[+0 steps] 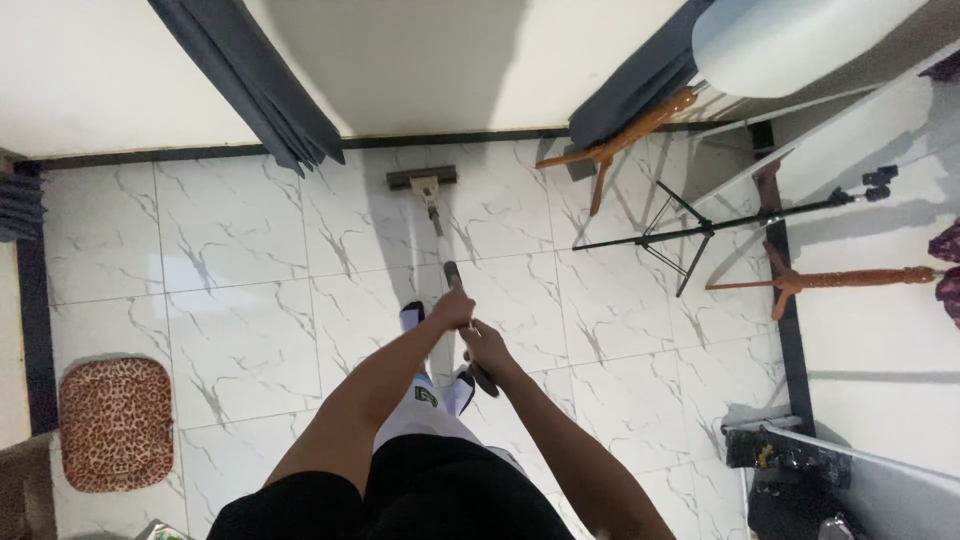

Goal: Mopping a white tiled floor using a sponge mop and a bucket.

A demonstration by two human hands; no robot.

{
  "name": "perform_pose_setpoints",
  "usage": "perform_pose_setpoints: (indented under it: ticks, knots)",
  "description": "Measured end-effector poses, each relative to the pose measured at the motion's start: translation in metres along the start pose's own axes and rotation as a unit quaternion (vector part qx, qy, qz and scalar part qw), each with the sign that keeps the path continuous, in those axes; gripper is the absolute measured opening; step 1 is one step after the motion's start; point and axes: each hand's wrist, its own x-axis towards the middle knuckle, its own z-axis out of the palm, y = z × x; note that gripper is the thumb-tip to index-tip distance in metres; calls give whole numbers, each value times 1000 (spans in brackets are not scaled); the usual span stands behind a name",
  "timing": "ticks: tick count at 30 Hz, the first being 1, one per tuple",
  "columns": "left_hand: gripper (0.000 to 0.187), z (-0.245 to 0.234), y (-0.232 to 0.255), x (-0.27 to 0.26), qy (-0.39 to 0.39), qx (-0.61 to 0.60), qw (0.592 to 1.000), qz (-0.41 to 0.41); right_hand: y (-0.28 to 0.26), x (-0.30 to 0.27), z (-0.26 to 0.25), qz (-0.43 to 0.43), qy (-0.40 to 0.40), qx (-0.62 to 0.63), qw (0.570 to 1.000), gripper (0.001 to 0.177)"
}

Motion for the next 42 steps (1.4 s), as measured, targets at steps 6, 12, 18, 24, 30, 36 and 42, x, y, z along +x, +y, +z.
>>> perform_pose_setpoints:
  ticks: [6, 12, 18, 24, 30, 36, 42]
  knots:
    - [88, 50, 25, -39, -146, 127, 981, 8, 17, -71, -14, 60, 25, -16, 998, 42]
    - [46, 21, 29, -18, -109, 350, 910, 195, 4, -52, -6, 72, 15, 39, 997, 44]
    - [97, -23, 3, 27, -16, -34, 995, -93, -21, 2, 21, 94, 27, 15, 995, 36]
    - [90, -84, -6, 56, 9, -41, 994, -100, -23, 89, 42, -61, 45, 3, 997, 29]
    - [88, -136, -2, 88, 26, -72, 990, -115, -110, 100, 55, 48, 31, -1, 998, 35]
    - [94, -160, 37, 62, -74, -88, 985, -129, -121, 90, 37, 67, 36, 8, 997, 38]
    - [91, -116, 31, 42, -7, -135, 988, -71, -95, 67, 19, 92, 15, -23, 995, 40]
